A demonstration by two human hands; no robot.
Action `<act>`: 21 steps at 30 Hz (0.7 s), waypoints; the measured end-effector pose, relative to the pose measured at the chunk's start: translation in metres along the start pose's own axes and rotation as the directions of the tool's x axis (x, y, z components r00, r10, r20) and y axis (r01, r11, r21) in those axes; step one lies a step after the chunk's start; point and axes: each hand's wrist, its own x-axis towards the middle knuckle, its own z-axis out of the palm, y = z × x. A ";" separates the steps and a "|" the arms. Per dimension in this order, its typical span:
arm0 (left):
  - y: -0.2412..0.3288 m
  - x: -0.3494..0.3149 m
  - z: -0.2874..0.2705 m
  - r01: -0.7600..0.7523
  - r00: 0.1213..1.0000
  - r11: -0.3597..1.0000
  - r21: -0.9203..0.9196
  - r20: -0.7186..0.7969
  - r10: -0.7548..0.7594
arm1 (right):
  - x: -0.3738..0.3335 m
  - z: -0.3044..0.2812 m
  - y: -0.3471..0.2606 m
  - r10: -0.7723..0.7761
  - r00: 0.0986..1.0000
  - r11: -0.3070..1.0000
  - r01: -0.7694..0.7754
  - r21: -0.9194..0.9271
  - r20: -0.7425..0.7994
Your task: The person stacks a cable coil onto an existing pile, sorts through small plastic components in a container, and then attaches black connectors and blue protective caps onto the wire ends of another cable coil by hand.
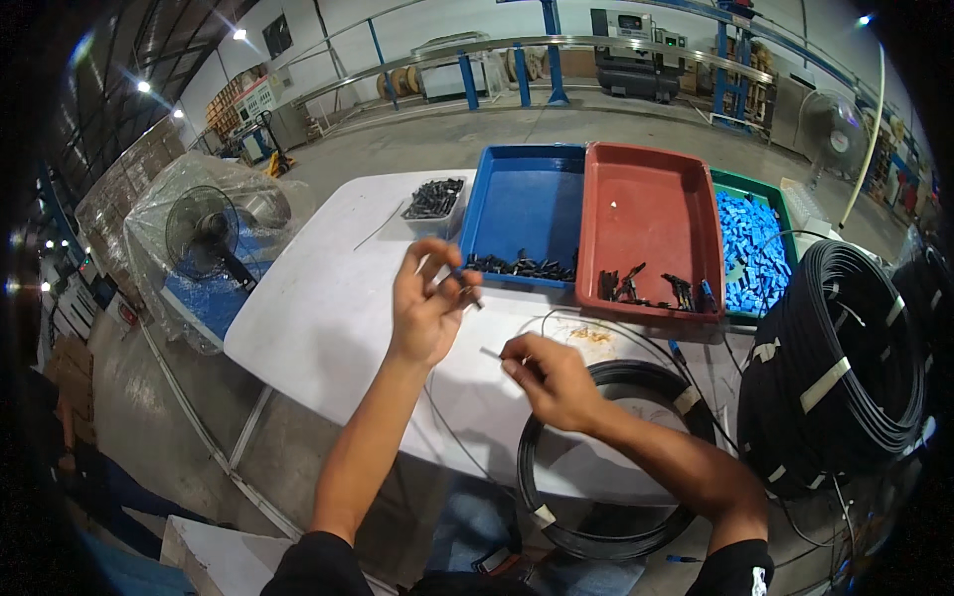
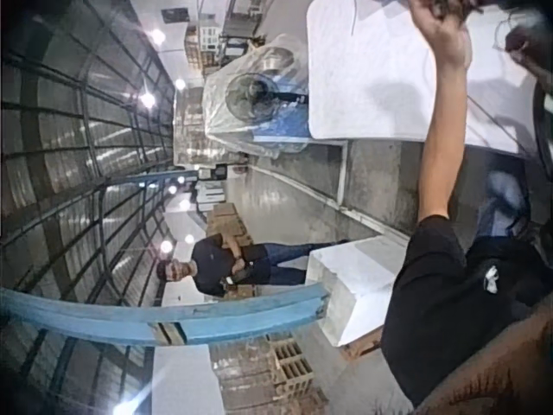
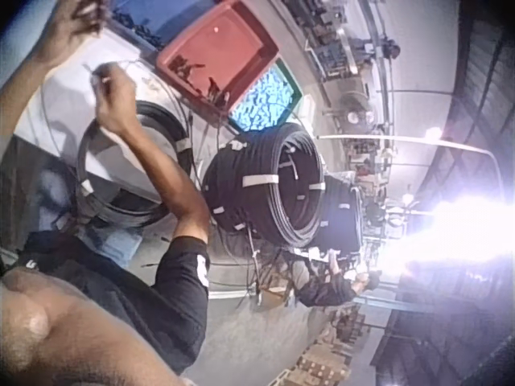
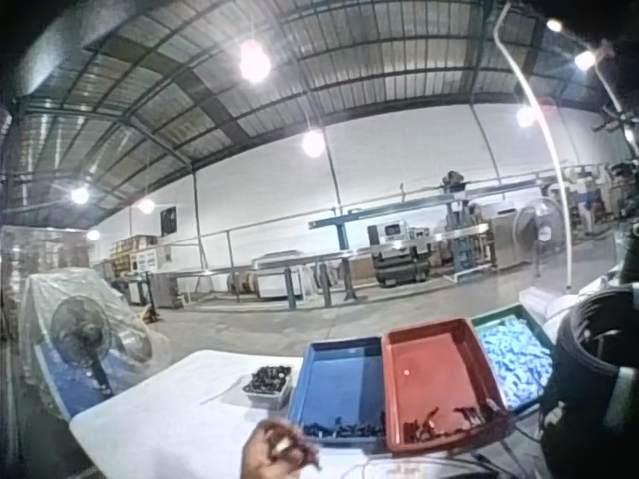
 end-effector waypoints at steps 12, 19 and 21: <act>0.015 -0.086 0.012 -0.142 0.976 0.915 0.377 -0.102 0.193 | 0.003 0.002 -0.033 -0.031 1.000 0.987 0.029 0.158 0.006; 0.003 -0.095 0.022 -0.113 0.961 0.889 0.443 -0.181 0.212 | -0.002 0.000 -0.030 0.019 0.998 0.989 -0.027 0.144 0.057; -0.001 -0.097 0.024 -0.138 0.952 0.856 0.499 -0.172 0.254 | -0.002 0.000 -0.029 0.046 0.997 0.987 -0.054 0.149 0.058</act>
